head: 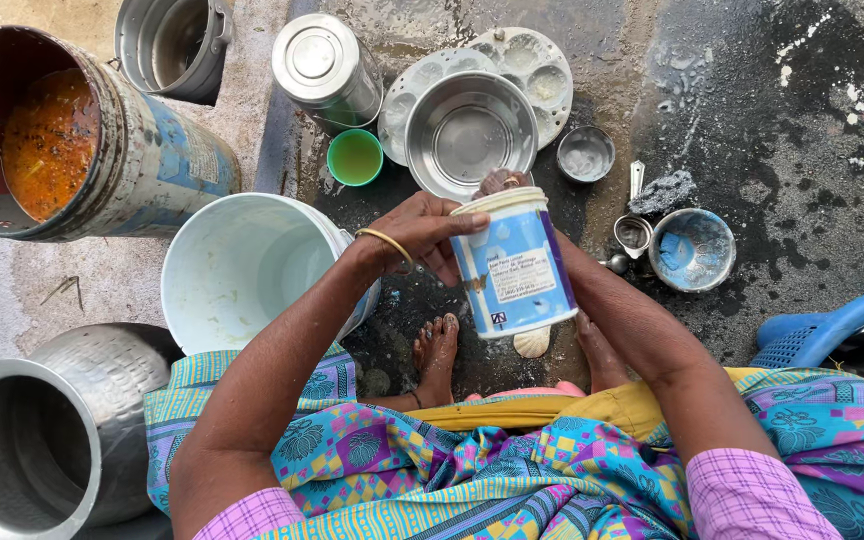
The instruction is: The person washes various metal dishes, including cups and a tiered steamer plate, by scrubbing them with a scouring pad and rinsing them with water from a bucket before placing them into a blue plastic basket.
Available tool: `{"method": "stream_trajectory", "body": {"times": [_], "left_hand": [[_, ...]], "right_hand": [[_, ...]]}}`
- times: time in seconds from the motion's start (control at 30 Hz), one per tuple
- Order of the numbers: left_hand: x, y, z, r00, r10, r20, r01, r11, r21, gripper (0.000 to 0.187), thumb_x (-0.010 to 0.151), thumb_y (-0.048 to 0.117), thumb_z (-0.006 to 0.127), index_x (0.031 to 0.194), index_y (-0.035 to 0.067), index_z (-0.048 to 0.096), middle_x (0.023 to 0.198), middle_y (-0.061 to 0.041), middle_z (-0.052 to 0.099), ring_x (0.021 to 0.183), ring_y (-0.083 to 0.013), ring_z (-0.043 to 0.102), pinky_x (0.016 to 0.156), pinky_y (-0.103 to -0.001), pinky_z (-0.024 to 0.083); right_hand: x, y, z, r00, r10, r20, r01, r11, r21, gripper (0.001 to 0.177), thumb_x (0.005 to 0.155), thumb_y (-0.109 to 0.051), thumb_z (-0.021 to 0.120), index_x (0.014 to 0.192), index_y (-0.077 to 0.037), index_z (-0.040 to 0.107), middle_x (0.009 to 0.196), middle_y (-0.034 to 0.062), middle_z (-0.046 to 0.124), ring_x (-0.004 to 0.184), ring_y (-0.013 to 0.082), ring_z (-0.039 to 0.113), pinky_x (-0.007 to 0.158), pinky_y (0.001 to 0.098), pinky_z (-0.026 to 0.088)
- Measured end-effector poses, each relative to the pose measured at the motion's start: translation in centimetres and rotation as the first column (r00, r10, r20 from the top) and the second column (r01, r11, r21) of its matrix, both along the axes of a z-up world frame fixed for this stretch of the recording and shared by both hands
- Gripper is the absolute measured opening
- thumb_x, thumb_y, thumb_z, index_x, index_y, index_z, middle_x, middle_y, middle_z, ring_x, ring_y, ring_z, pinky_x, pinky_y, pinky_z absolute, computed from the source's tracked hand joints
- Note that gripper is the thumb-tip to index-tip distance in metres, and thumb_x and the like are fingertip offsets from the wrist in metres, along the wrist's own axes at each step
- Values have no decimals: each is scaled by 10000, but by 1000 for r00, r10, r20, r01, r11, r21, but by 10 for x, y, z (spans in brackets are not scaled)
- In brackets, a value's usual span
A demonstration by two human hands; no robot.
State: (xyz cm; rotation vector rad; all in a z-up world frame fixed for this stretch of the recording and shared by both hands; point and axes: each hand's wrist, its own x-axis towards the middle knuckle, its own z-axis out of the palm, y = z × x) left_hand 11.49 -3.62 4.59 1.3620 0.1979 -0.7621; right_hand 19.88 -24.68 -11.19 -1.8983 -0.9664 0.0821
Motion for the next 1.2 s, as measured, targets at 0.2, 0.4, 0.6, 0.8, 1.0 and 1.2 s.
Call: {"method": "stream_trajectory", "body": {"times": [0.2,0.4,0.6,0.8,1.0,1.2], "left_hand": [[-41,3,19,864,-413,289,29,614,789,623,723,681,783,910,88,804,694,-183,729,680,-348,726,664,-469,548],[-67,18,15,891,-362,273,9,616,788,652,690,722,746,859,94,783,652,-188,705,661,-353,734,654,-497,551],[-68,15,12,957,-268,106,146,768,623,692,696,640,777,1050,46,763,692,-154,748,630,-265,793,589,-372,599],[-41,25,-27,998,12,63,-2,987,-162,644,885,520,714,1212,-34,685,913,-190,766,693,-255,759,610,-340,648],[-29,21,-69,961,206,-182,-257,907,-333,734,983,624,460,1114,-76,640,815,-246,755,594,-294,746,538,-357,638],[-50,37,-20,975,197,-102,-195,980,33,705,909,628,520,1081,-43,651,761,-210,744,598,-288,757,523,-389,652]], "right_hand": [[14,11,-5,815,31,579,130,963,-235,186,851,-264,756,945,-134,662,863,50,693,819,207,696,865,467,563],[29,22,12,433,227,-872,394,822,410,169,976,-64,708,1133,-33,655,1021,73,732,916,200,696,862,399,606],[30,13,33,434,32,-901,378,901,214,248,923,-109,665,1168,-85,630,1100,68,726,969,178,732,892,402,611],[-8,4,-2,992,-21,122,47,976,-214,142,994,-154,618,1119,-98,657,1080,84,729,957,205,727,897,391,648],[-25,14,21,903,231,362,-162,964,-209,97,978,-106,614,1064,-100,657,1036,91,723,965,218,711,920,413,603],[-11,-6,22,707,316,633,-100,930,-353,80,961,-58,610,1009,-101,658,992,98,716,973,230,695,943,436,557]]}}
